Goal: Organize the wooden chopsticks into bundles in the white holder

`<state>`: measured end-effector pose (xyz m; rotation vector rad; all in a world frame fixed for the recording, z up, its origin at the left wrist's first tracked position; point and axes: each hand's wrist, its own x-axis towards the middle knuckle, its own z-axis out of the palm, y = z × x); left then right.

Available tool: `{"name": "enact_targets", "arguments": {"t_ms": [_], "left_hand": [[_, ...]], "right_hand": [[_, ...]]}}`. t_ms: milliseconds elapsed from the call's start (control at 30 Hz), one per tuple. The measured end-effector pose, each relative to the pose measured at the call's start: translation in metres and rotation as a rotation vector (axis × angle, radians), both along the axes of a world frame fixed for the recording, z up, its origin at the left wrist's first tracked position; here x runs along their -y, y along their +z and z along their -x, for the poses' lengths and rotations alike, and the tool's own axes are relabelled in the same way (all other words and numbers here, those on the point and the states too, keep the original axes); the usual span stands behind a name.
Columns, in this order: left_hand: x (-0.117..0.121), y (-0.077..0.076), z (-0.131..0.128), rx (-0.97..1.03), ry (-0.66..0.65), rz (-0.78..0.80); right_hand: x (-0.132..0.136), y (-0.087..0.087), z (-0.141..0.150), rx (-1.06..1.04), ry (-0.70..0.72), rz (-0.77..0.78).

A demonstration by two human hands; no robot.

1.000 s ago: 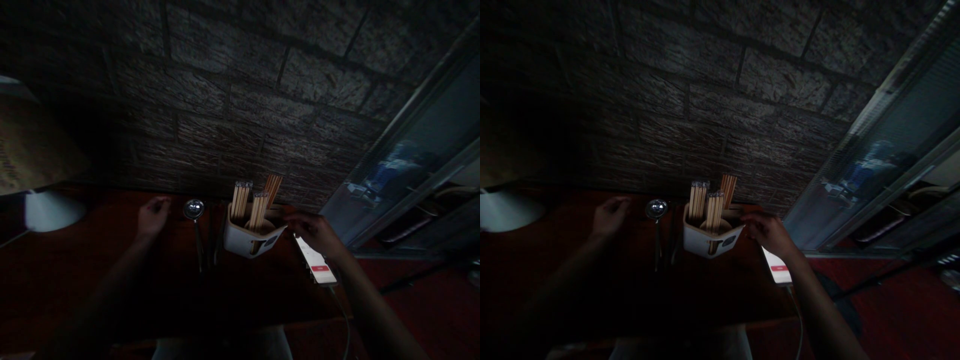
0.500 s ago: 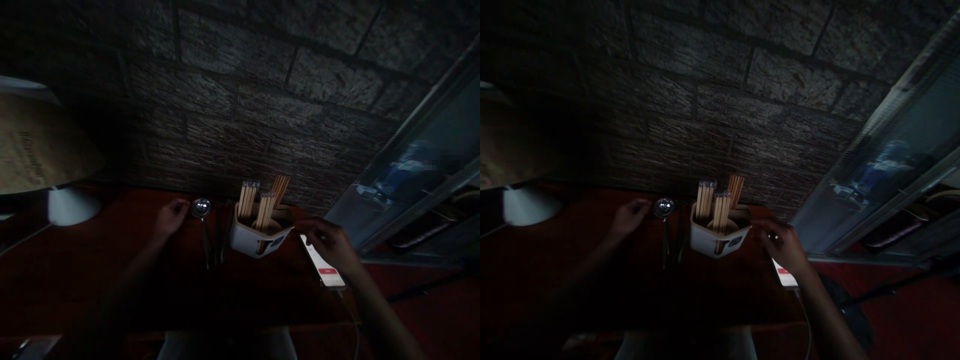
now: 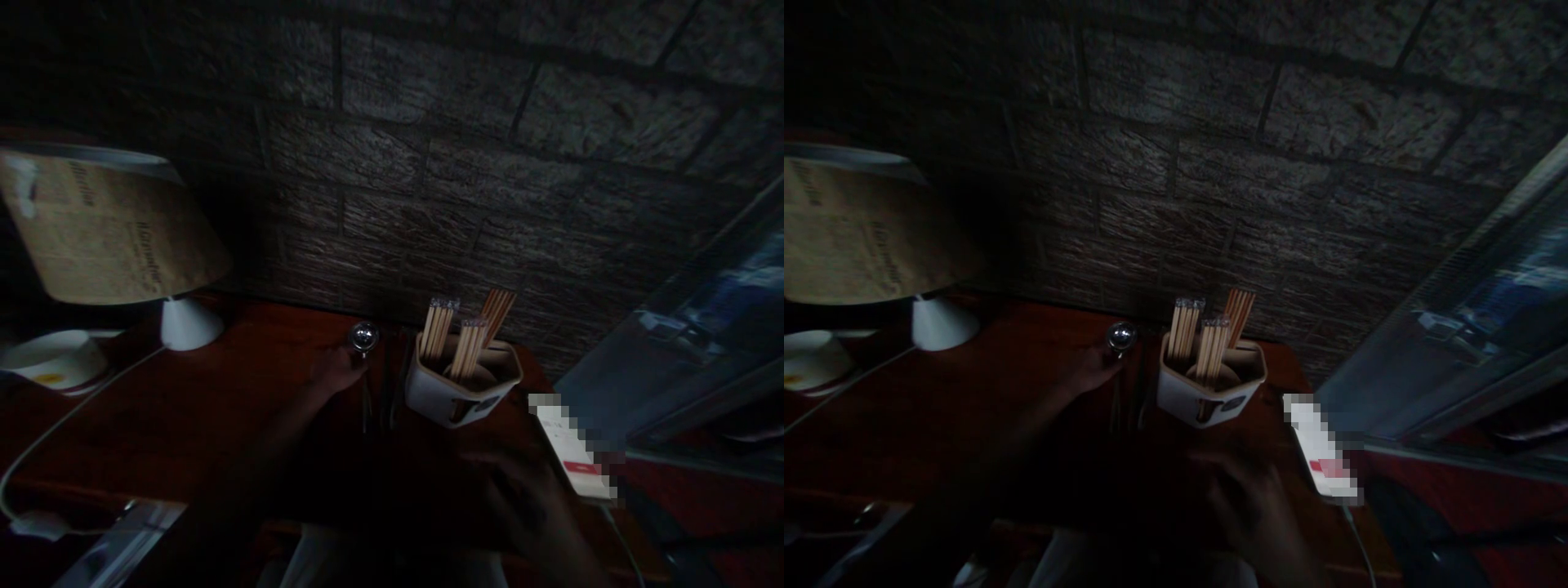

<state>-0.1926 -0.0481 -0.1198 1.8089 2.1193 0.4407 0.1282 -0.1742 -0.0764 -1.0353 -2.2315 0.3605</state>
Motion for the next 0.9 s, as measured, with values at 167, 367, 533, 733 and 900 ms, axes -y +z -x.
{"name": "enact_targets", "arguments": {"t_ms": [167,367,533,733,900], "left_hand": [[0.003,0.001,-0.004,-0.034,-0.032,0.06],[0.003,-0.002,0.007,0.037,-0.045,0.012],[0.004,0.014,0.032,0.214,-0.024,-0.116],[0.016,0.038,0.031,0.449,0.01,-0.511],[0.043,0.06,0.006,0.569,-0.136,-0.718]], "right_hand": [[0.004,-0.011,0.013,-0.026,0.069,0.083],[0.004,-0.018,0.019,-0.039,0.091,0.183],[0.003,-0.019,0.024,-0.048,0.051,0.2],[-0.003,0.013,0.043,-0.155,-0.001,0.274],[0.003,0.043,0.065,-0.342,-0.039,0.306]]}}
